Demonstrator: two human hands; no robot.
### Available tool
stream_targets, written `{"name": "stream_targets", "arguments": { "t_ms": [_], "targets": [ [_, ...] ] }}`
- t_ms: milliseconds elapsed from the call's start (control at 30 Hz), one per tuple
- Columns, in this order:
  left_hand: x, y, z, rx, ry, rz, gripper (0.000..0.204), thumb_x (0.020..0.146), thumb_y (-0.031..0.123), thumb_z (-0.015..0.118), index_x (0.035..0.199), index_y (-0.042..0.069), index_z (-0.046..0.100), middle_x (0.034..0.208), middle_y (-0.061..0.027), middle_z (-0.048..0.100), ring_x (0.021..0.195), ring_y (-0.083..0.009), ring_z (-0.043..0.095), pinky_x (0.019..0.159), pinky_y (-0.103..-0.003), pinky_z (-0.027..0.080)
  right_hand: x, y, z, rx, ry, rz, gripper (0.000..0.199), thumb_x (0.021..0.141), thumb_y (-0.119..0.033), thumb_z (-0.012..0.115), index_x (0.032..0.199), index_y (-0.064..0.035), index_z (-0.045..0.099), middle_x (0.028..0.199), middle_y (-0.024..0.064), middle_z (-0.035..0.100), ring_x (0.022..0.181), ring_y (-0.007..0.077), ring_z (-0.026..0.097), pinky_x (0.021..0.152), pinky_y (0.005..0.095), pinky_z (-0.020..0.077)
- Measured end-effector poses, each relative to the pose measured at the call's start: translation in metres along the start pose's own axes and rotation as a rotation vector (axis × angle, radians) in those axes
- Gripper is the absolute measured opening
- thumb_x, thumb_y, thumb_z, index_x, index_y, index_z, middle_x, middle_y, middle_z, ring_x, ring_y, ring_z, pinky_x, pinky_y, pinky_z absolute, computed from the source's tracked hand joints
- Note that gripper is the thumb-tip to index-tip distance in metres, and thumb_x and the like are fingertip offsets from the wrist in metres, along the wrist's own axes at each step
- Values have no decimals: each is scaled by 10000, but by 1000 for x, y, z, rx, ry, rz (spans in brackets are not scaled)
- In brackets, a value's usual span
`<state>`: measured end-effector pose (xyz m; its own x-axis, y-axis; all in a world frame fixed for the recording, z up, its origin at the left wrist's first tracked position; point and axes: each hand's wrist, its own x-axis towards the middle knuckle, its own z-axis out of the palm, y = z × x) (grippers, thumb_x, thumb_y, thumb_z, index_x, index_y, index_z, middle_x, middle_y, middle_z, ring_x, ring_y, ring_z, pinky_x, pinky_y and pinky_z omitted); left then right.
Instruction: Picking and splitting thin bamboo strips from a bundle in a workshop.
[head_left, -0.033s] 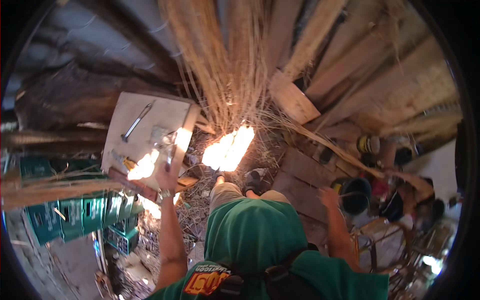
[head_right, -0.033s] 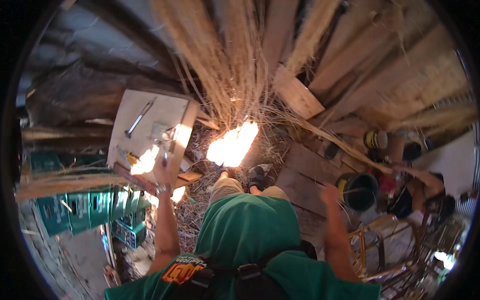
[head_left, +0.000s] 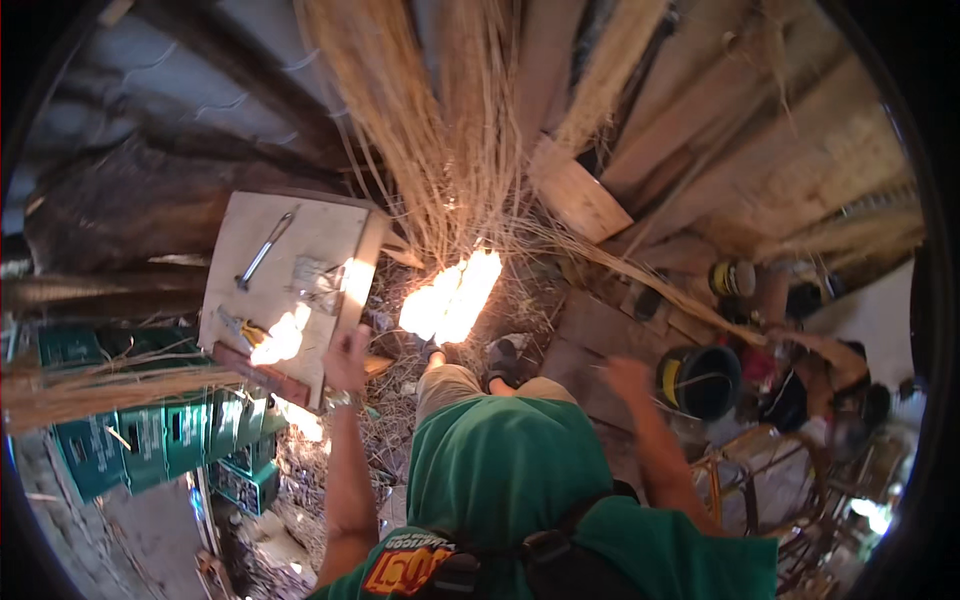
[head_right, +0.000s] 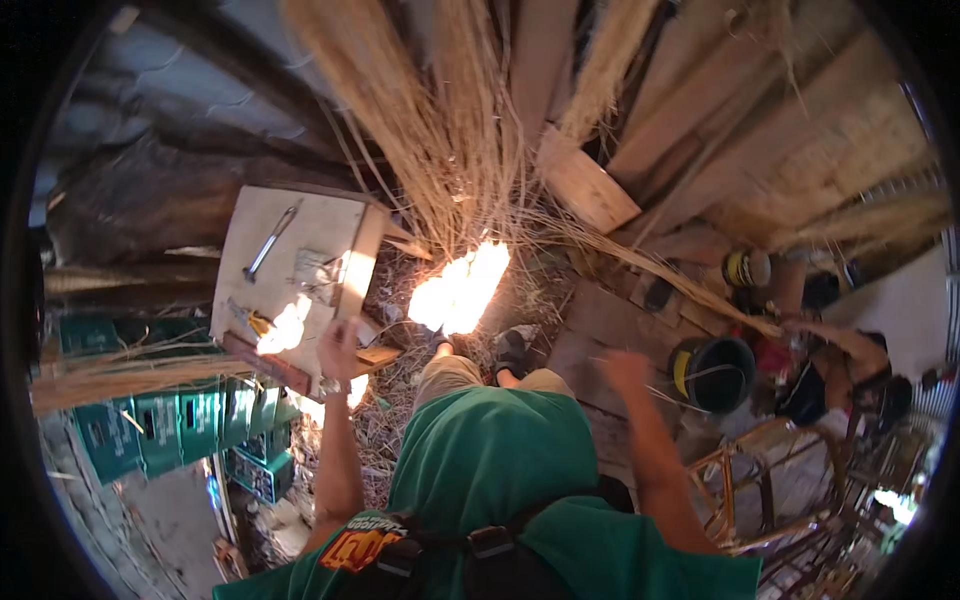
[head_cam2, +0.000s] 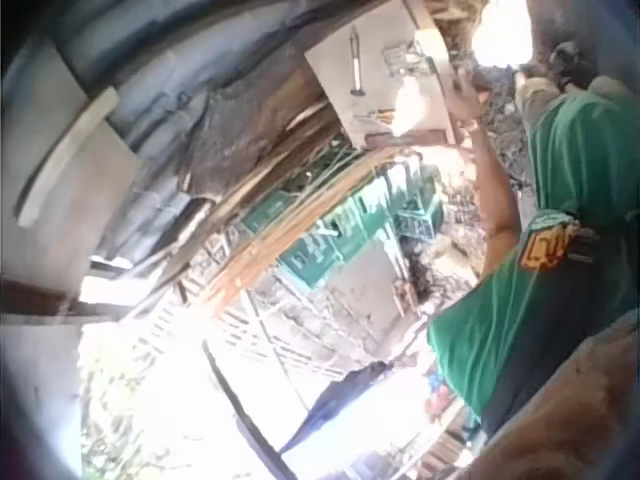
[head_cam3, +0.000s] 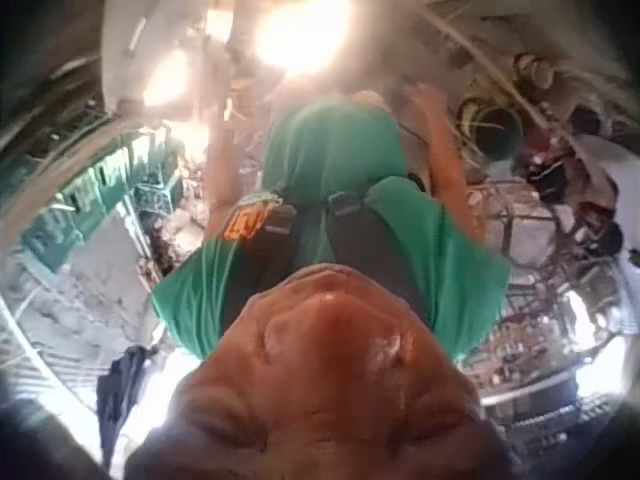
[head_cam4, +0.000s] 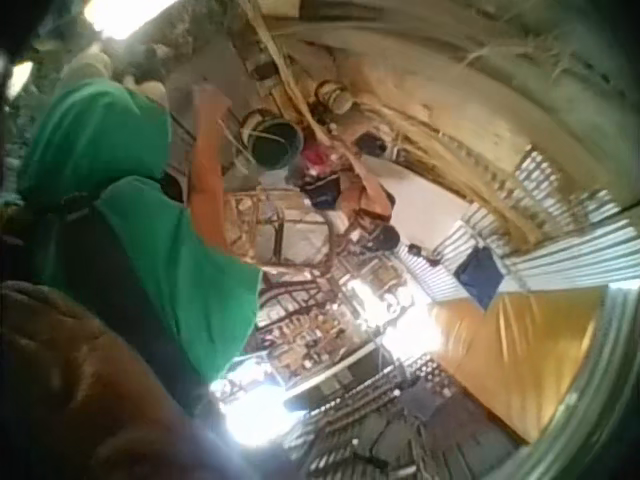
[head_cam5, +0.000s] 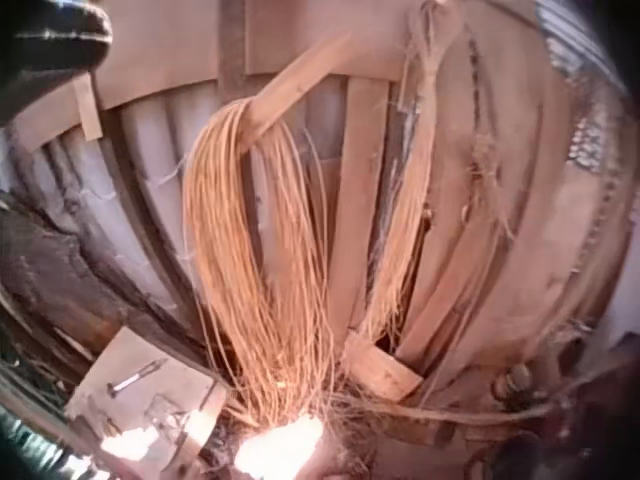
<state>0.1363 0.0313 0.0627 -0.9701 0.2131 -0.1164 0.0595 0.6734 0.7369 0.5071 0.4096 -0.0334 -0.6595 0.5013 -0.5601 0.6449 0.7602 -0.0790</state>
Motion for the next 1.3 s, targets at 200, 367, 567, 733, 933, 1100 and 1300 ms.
{"name": "stream_targets", "arguments": {
  "t_ms": [200,367,567,733,933,1100,1300],
  "targets": [
    [-86,40,62,-221,-492,20,275,864,298,662,875,24,647,710,-19,599,674,-92,541,640,-283,460,39,-249,-109,427,-304,-854,339,915,-420,480,1012,-143,650,955,65,669,878,308,622,763,433,485],
    [-124,-48,-28,-277,-349,-308,277,888,258,612,721,45,552,629,26,464,608,-77,404,540,-278,356,156,-227,-101,511,-273,-1458,336,846,-259,647,1122,-68,626,1116,105,631,982,206,589,878,354,479],
    [-187,-258,-166,-307,293,-804,422,890,462,587,669,120,478,513,15,446,422,-85,416,385,-275,320,195,-134,-309,749,-267,-1047,218,815,-97,629,1009,-7,672,922,91,695,855,183,642,744,306,515],
    [-180,-325,-140,646,68,-299,448,844,472,614,924,37,690,676,-89,659,629,-242,627,611,-385,494,170,-84,-454,776,-144,-775,130,860,-145,635,939,-43,641,882,-18,619,832,62,544,738,226,438],
    [-63,-127,-76,84,-469,-221,433,837,442,627,953,29,690,755,-105,680,712,-181,640,666,-346,490,74,-129,-567,561,464,-851,154,915,-215,619,954,-66,624,882,-71,579,838,21,496,745,195,403],
    [43,28,-67,-328,-281,105,274,884,266,639,992,15,663,772,-1,639,700,-82,551,642,-234,450,28,-158,-647,538,633,-1022,151,851,-140,694,945,-34,643,797,-18,584,747,62,510,670,194,413],
    [130,261,-100,-642,-90,599,378,829,85,664,1172,-35,559,1177,-99,598,752,-69,567,713,-223,477,1,-195,-676,487,877,-1649,200,857,-73,662,1043,-18,614,885,38,646,876,155,634,777,250,500]
  ]
}}
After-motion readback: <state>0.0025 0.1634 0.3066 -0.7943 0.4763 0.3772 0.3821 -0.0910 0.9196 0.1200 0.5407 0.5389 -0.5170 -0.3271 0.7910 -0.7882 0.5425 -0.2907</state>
